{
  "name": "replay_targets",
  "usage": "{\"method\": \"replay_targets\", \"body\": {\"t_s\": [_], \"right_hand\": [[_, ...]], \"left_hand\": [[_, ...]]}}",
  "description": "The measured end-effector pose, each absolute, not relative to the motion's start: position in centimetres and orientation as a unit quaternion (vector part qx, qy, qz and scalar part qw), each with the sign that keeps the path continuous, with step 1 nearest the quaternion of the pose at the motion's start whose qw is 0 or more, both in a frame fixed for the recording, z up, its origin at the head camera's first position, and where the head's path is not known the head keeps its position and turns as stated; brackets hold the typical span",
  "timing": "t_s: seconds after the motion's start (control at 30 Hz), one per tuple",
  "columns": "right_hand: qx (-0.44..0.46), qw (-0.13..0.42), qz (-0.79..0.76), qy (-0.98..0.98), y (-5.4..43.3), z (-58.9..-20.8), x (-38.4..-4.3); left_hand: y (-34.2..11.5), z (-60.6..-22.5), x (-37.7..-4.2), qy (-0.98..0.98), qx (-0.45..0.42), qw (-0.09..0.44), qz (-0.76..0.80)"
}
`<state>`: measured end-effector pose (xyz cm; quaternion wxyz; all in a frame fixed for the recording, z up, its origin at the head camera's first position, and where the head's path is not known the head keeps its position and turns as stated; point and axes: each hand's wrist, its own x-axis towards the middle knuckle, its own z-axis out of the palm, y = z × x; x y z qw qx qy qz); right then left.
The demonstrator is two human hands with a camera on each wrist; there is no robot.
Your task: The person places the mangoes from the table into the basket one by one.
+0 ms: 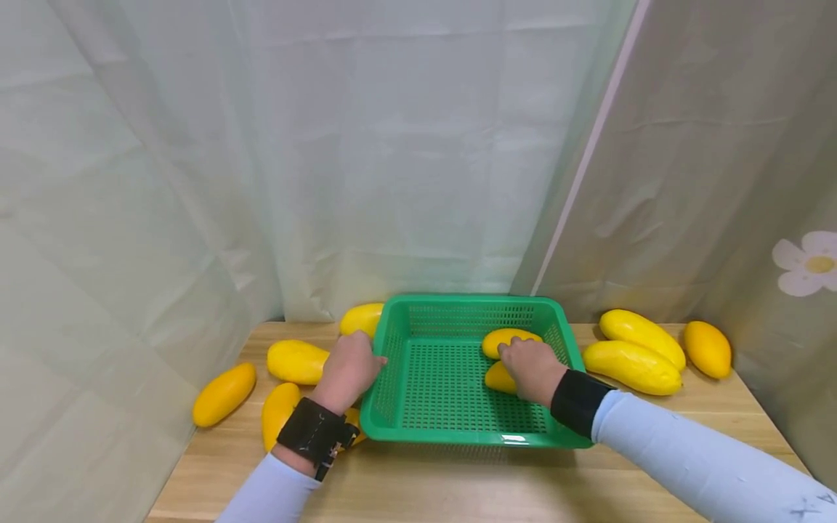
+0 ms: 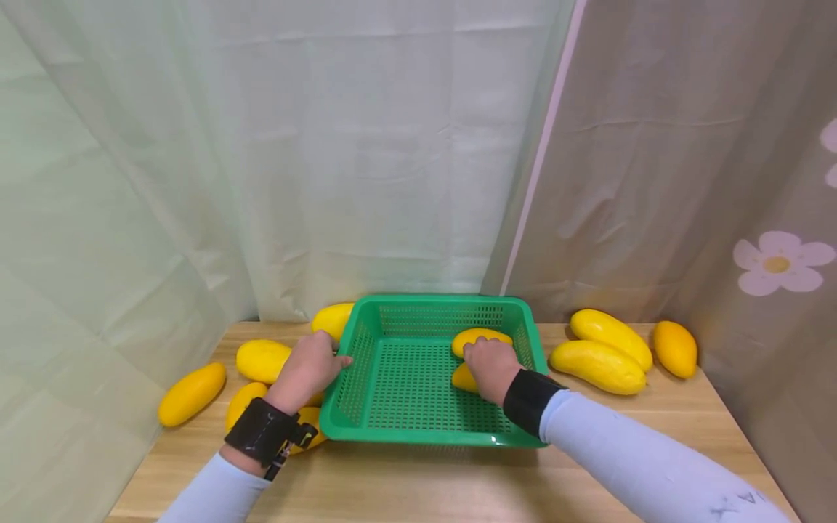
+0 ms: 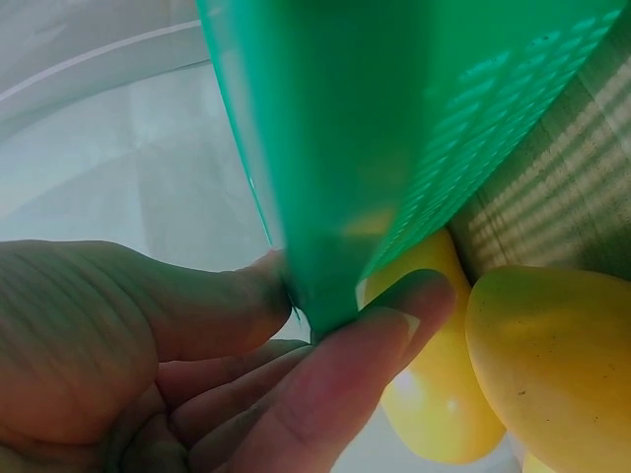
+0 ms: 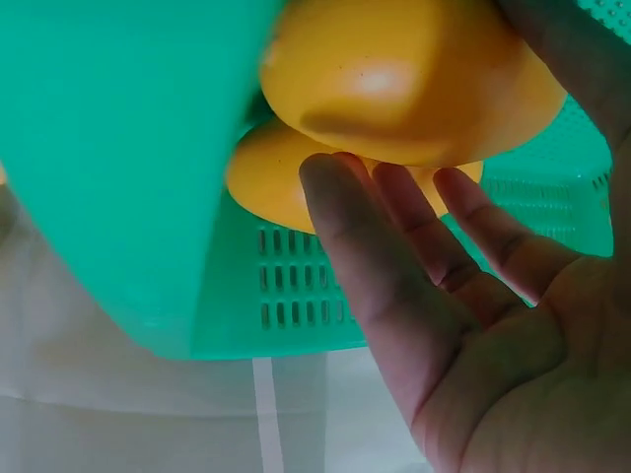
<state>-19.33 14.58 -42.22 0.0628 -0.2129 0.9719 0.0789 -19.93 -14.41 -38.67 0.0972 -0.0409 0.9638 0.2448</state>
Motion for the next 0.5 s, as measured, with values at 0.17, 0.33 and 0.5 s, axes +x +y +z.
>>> {"method": "replay_targets", "body": {"t_s": [0.17, 0.33, 0.5], "right_hand": [[-0.215, 0.054, 0.063, 0.973, 14.9, -41.8, -18.9], [-0.214, 0.047, 0.026, 0.975, 15.5, -40.7, -18.4], [-0.198, 0.037, -0.018, 0.979, 16.4, -38.7, -18.0]], "left_hand": [[-14.4, -38.9, -19.9, 0.963, -0.045, 0.095, 0.249], [-14.3, -38.9, -20.0, 0.965, -0.041, 0.091, 0.244], [-14.3, -38.8, -19.9, 0.965, -0.043, 0.088, 0.244]]}}
